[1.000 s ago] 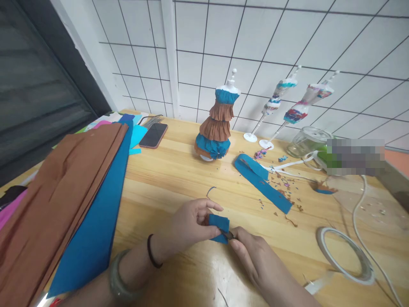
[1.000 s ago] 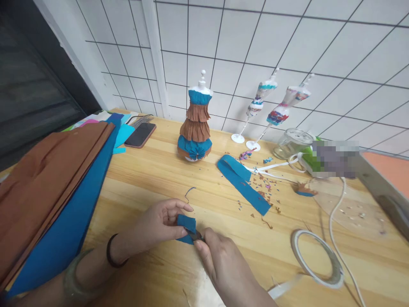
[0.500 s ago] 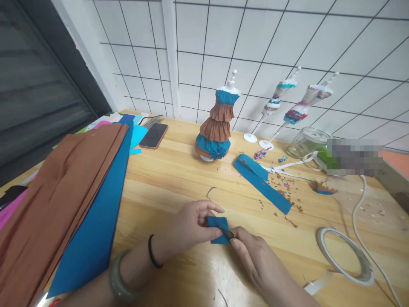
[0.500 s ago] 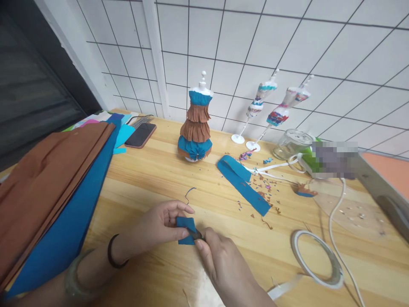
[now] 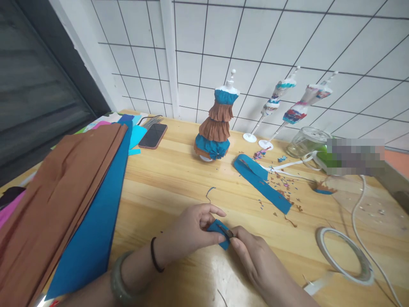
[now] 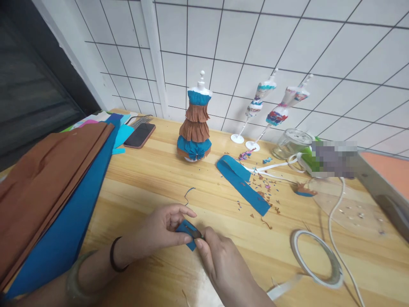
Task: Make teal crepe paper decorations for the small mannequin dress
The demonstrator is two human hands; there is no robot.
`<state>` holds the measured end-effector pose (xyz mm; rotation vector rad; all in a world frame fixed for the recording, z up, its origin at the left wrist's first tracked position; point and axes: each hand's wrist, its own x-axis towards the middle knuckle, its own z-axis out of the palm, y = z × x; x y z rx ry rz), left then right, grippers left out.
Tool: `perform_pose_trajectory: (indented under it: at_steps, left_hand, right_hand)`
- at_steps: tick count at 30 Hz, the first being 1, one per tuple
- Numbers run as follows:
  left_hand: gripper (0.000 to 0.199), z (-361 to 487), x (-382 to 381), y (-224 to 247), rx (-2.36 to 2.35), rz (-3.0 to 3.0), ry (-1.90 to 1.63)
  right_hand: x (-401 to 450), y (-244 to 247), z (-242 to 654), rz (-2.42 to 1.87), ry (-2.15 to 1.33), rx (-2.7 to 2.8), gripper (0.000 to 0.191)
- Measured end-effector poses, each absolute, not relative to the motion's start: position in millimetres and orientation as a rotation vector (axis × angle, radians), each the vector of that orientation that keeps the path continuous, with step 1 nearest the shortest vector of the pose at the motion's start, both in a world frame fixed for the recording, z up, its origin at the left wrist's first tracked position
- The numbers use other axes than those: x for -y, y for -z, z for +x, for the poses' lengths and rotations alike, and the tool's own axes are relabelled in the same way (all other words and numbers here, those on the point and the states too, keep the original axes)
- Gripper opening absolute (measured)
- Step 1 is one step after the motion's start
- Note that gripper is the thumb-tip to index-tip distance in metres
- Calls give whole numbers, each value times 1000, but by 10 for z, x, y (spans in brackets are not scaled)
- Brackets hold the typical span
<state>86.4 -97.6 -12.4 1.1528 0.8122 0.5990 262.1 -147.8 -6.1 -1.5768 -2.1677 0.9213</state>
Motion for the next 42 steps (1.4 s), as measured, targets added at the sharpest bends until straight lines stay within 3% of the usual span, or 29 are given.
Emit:
perform_pose_trajectory:
  at_steps: [42]
  left_hand:
    - [44,869,963,143,-869,1079,-560]
  right_hand:
    - [1479,47,2584,-1485,-961,2015,32]
